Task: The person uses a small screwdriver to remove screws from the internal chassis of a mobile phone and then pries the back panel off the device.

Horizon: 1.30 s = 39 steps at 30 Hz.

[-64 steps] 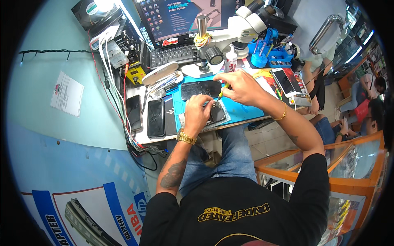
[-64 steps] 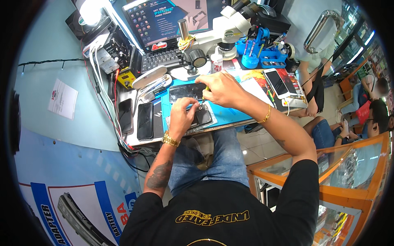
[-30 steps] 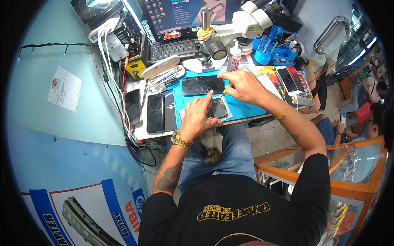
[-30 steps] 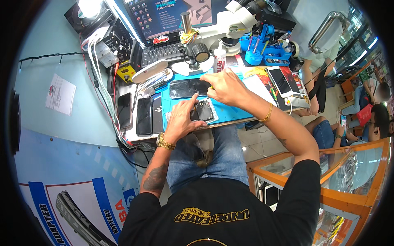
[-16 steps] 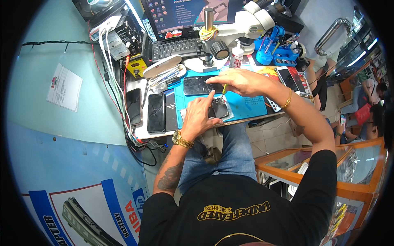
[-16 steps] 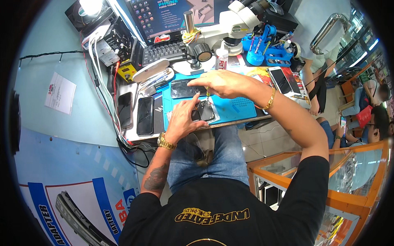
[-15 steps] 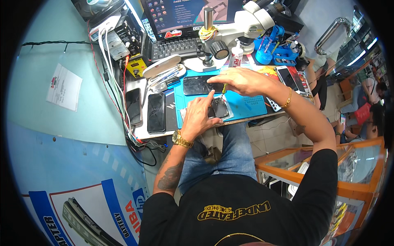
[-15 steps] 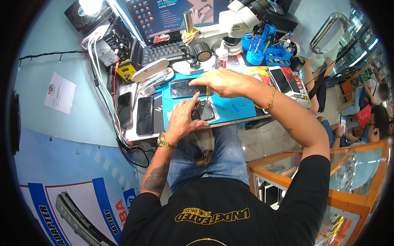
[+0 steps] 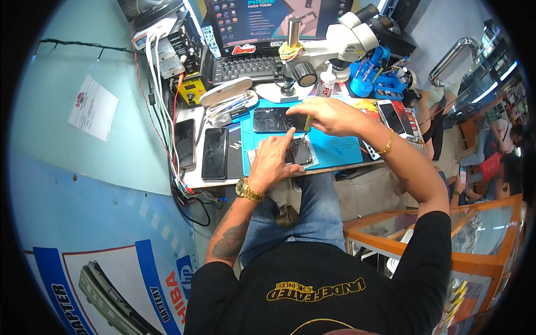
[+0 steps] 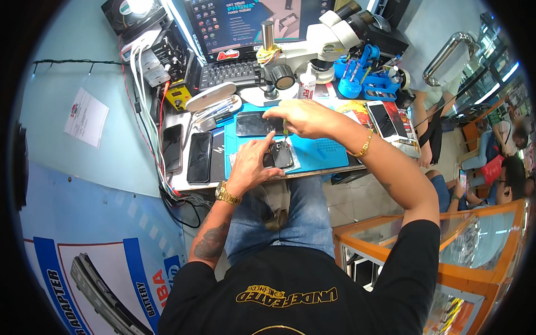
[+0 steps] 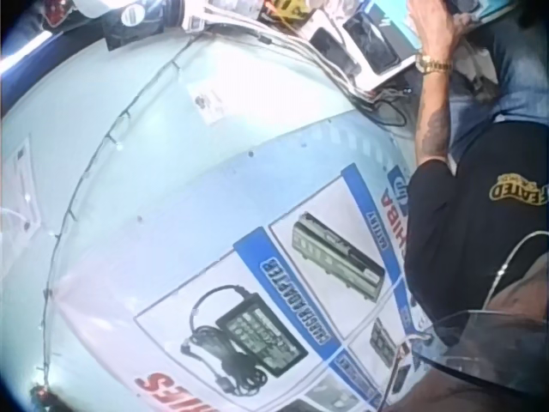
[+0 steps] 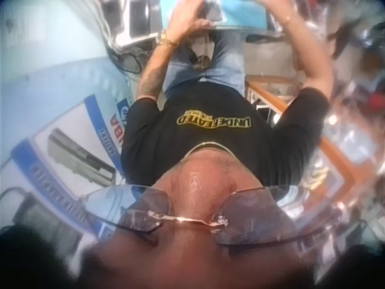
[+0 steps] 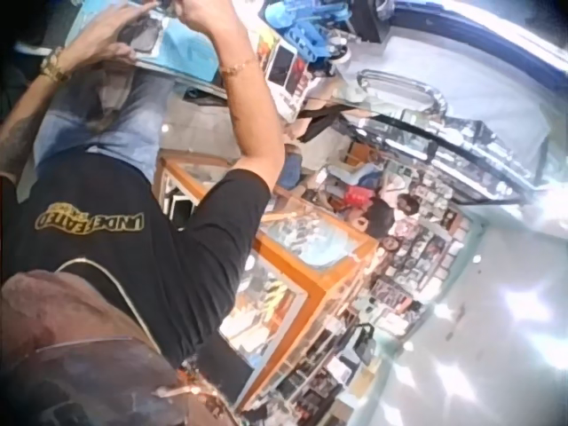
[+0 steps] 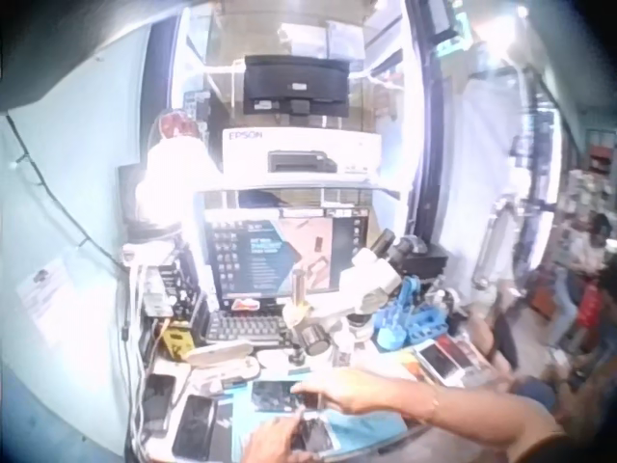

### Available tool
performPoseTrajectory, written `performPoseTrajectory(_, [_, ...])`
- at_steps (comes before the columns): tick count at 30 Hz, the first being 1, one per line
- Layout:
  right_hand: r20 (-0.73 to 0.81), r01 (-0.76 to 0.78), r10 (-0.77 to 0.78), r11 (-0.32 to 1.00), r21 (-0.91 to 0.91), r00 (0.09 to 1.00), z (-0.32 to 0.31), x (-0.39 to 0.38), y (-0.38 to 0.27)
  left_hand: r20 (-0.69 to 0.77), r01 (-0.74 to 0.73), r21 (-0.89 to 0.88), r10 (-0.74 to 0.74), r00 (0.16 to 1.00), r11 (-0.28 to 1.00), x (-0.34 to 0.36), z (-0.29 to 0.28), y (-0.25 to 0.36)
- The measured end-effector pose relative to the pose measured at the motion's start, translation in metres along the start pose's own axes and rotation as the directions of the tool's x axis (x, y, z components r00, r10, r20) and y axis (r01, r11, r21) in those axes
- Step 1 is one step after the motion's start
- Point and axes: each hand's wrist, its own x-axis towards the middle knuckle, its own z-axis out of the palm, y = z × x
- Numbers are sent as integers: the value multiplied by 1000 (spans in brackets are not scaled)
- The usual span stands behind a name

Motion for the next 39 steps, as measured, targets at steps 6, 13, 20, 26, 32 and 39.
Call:
performPoseTrajectory(6, [235,-221,249,965,-139,940,-7,-2,0,9,11,-3,-11,1000,1000,-1,-1,-1])
performPoseTrajectory(13, [242,-225,255,964,-144,936,-4,-7,3,4,14,-4,-14,1000,1000,-1,-2,-1])
performPoseTrajectory(20, [52,-14,17,998,-58,999,0,-6,-1,27,36,-2,-36,999,999,-1,-3,0])
performPoseTrajectory(26, [98,-105,110,993,-54,989,-2,-5,0,26,29,2,-29,999,1000,-2,-2,1])
performPoseTrajectory(32, [-17,-67,67,998,-1,998,0,-12,2,-161,-51,4,51,986,999,8,13,1])
performPoseTrajectory(39, [30,-164,164,986,-6,986,-5,-25,-4,-235,-74,21,77,969,997,32,29,1])
